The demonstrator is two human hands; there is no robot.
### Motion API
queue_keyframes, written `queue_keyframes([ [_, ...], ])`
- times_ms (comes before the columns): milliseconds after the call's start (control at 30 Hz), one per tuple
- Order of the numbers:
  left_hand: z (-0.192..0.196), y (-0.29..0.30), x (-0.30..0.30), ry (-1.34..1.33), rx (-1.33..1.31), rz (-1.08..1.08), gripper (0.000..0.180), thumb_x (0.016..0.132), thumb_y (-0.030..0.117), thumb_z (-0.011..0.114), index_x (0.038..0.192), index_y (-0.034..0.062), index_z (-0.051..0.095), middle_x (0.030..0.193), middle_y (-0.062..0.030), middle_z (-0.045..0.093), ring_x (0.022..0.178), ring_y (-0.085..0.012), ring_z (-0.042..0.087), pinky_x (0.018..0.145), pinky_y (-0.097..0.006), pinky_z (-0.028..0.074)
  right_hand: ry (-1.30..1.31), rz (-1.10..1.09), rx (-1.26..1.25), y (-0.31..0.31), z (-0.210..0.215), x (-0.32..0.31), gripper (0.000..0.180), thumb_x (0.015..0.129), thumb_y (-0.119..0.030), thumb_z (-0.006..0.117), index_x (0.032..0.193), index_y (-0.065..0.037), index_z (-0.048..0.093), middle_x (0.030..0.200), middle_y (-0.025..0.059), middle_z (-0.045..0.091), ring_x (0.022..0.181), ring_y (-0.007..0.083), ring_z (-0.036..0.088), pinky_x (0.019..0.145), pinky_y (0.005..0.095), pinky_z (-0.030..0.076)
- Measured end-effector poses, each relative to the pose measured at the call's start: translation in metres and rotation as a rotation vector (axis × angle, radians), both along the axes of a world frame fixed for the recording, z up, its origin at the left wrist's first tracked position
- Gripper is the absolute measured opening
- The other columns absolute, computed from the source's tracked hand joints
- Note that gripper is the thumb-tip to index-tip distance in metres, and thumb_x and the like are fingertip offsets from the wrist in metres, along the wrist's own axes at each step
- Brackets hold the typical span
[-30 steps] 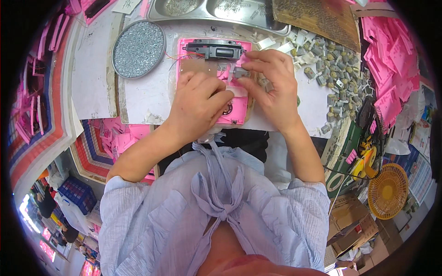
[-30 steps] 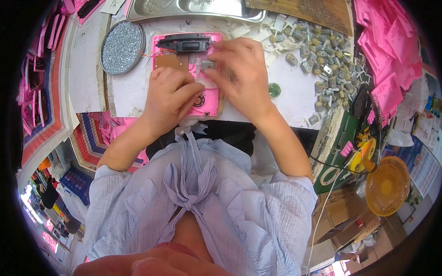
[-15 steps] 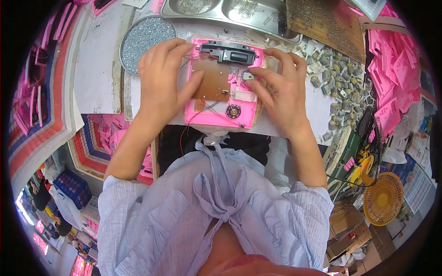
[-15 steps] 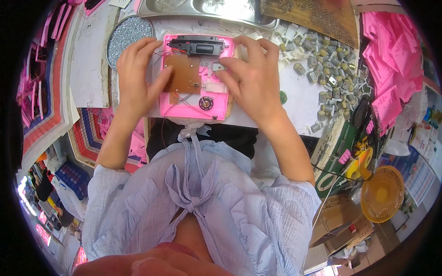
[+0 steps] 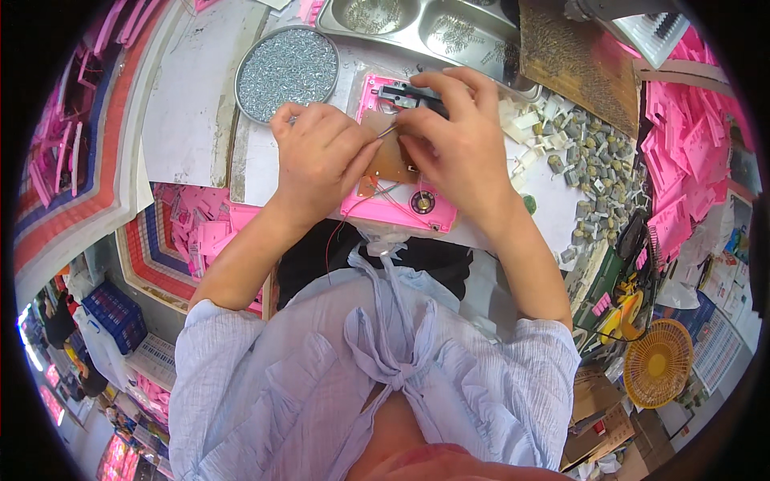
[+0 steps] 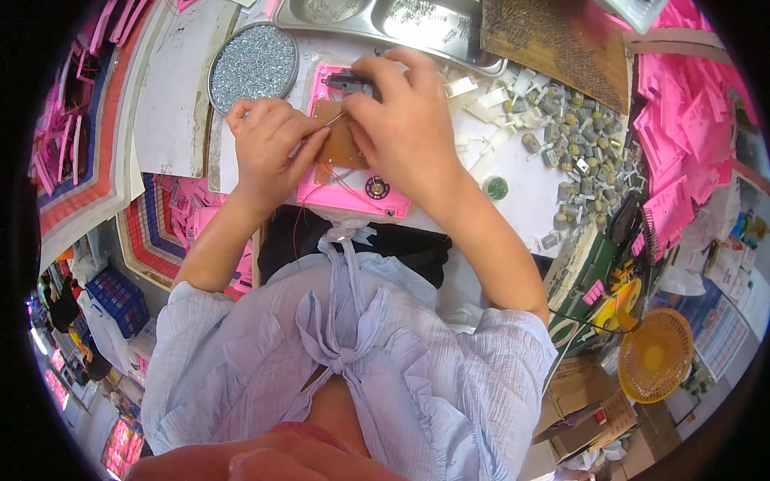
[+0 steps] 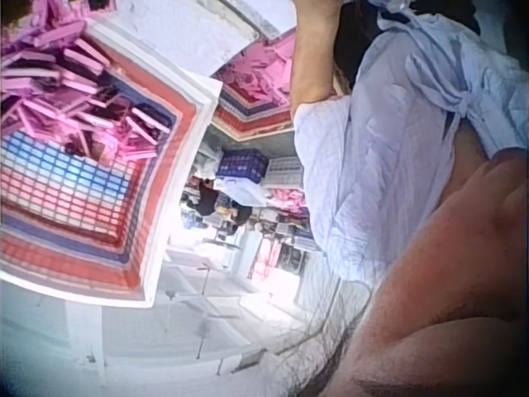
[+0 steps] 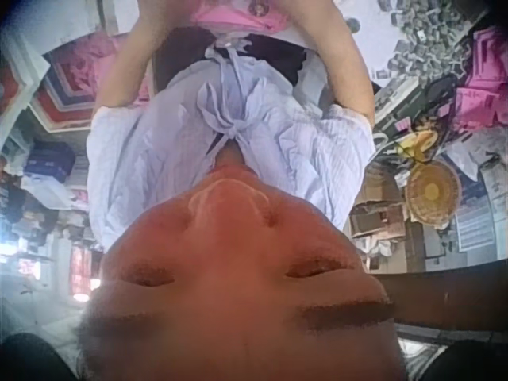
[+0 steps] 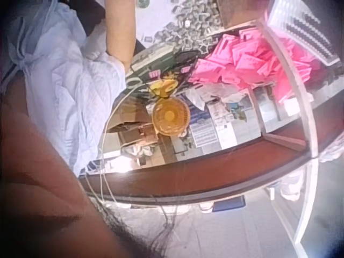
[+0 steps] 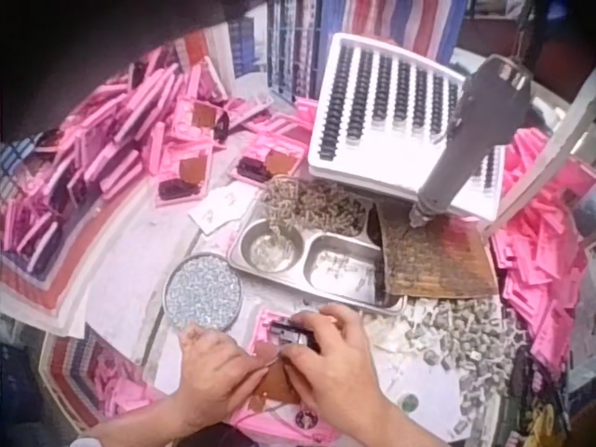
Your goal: Assembling a pink plastic electronic toy by installing internal components, soldering wires, and using an electric screwdriver.
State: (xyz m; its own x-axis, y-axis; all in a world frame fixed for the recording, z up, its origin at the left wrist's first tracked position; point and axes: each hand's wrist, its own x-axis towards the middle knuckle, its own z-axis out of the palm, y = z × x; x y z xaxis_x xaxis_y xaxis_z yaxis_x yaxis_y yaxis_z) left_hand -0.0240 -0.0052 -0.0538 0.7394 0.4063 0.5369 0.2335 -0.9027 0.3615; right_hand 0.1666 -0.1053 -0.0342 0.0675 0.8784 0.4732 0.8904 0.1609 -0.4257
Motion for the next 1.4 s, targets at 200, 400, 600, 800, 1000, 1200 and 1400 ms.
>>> queue_keyframes([
  [200,-0.002,0.002,-0.004,0.004,-0.021,-0.005,0.017,0.078,0.015,0.081,0.092,0.0140,0.070,0.082,-0.0003,0.062,0.085,-0.0212,0.060,0.088,-0.043,0.033,-0.079,0.034,0.018,0.012,-0.002,-0.008,0.013,0.070,-0.011,0.072,0.082,-0.005,0.071,0.120,0.0091,0.066,0.119,0.0387,0.055,0.091,0.0505,0.049],
  [400,0.006,0.001,-0.003,0.076,-0.110,0.019,0.026,0.079,0.018,0.079,0.103,0.0133,0.069,0.092,-0.0024,0.065,0.093,-0.0251,0.062,0.094,-0.047,0.035,-0.102,0.076,0.083,0.007,-0.009,-0.004,0.020,0.069,-0.017,0.066,0.081,-0.001,0.071,0.121,0.0111,0.067,0.116,0.0379,0.057,0.095,0.0510,0.049],
  [600,0.008,0.003,-0.019,-0.132,-0.243,0.036,0.074,0.070,0.010,0.077,0.139,0.0005,0.052,0.127,-0.0211,0.055,0.112,-0.0362,0.055,0.097,-0.047,0.043,-0.053,0.102,0.169,-0.001,-0.017,0.006,0.018,0.066,-0.017,0.073,0.079,-0.005,0.069,0.120,0.0095,0.068,0.118,0.0363,0.058,0.092,0.0491,0.050],
  [800,0.019,-0.004,-0.016,-0.206,-0.445,-0.117,0.048,0.083,-0.004,0.065,0.131,-0.0013,0.056,0.123,-0.0147,0.057,0.092,-0.0184,0.058,0.082,-0.032,0.050,0.094,0.055,0.134,-0.013,-0.020,0.013,0.016,0.068,-0.015,0.077,0.079,-0.007,0.068,0.125,0.0085,0.065,0.123,0.0379,0.054,0.098,0.0497,0.049],
  [1000,0.023,-0.014,0.024,-0.095,-0.909,-0.109,0.030,0.093,-0.005,0.062,0.123,-0.0015,0.065,0.109,-0.0065,0.070,0.079,-0.0054,0.060,0.067,-0.021,0.048,0.386,-0.006,0.203,-0.025,-0.017,0.022,0.010,0.075,-0.012,0.076,0.080,-0.009,0.068,0.123,0.0081,0.065,0.125,0.0381,0.049,0.106,0.0468,0.044],
  [1200,0.038,0.015,0.047,0.012,-0.840,-0.121,0.024,0.091,-0.004,0.066,0.114,-0.0008,0.070,0.107,-0.0030,0.070,0.079,-0.0048,0.057,0.068,-0.020,0.045,0.454,-0.060,0.232,-0.029,-0.009,0.027,0.008,0.076,-0.012,0.075,0.076,-0.006,0.069,0.118,0.0101,0.065,0.124,0.0374,0.049,0.107,0.0449,0.043],
  [1400,0.102,-0.024,0.034,-0.376,-0.186,-0.232,0.026,0.087,-0.009,0.064,0.111,-0.0004,0.069,0.109,-0.0144,0.070,0.089,-0.0247,0.065,0.081,-0.033,0.052,0.448,-0.072,0.174,-0.027,-0.020,0.035,0.009,0.077,-0.016,0.078,0.082,-0.011,0.072,0.120,0.0092,0.067,0.117,0.0326,0.054,0.103,0.0452,0.040],
])
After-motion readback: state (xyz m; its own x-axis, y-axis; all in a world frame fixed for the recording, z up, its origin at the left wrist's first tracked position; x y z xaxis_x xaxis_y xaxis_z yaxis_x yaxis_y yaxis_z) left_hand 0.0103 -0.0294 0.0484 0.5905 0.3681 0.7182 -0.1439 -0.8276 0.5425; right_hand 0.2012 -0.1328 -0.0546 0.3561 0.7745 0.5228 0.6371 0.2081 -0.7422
